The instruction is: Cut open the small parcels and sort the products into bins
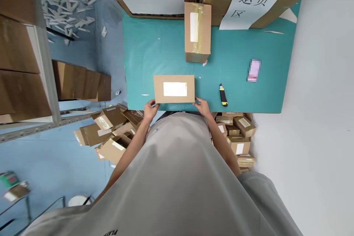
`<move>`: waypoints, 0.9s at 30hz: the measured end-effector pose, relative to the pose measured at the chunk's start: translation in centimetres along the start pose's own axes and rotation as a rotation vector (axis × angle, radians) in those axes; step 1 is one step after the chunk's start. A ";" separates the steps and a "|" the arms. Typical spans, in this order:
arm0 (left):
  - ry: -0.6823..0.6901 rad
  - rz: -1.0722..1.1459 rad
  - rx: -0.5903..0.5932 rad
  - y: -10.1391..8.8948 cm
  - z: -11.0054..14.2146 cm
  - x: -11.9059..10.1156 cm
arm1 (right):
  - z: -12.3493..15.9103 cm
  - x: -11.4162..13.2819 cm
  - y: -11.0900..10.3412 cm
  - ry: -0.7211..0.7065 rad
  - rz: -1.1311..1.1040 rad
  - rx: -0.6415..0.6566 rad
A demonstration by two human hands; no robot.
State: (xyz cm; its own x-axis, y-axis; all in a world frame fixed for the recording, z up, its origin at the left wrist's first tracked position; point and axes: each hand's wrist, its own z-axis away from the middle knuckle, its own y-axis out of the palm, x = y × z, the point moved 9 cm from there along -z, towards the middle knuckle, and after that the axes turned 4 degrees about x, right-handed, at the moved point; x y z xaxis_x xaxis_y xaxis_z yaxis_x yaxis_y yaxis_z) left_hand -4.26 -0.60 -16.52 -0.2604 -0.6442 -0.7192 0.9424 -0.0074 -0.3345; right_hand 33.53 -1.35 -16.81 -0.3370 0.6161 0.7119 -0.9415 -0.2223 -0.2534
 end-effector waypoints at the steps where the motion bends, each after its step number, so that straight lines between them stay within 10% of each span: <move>1: 0.005 0.007 -0.012 0.2 0.2 -0.3 | 0.0 0.4 -0.3 -0.011 0.018 -0.018; 13: 0.351 0.058 -0.197 -2.6 0.4 -9.1 | 1.2 9.6 -5.2 -0.307 0.140 -0.271; 27: 0.124 -0.041 0.011 -0.4 -1.7 -1.4 | -0.1 1.2 -3.5 -0.142 0.203 -0.145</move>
State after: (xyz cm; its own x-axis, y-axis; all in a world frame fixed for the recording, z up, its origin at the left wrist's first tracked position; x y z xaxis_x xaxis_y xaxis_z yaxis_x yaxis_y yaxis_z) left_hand -4.61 1.59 -16.38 -0.3217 -0.5434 -0.7753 0.9326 -0.0402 -0.3588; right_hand 36.44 0.26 -15.08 -0.5246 0.4561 0.7189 -0.8487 -0.2138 -0.4837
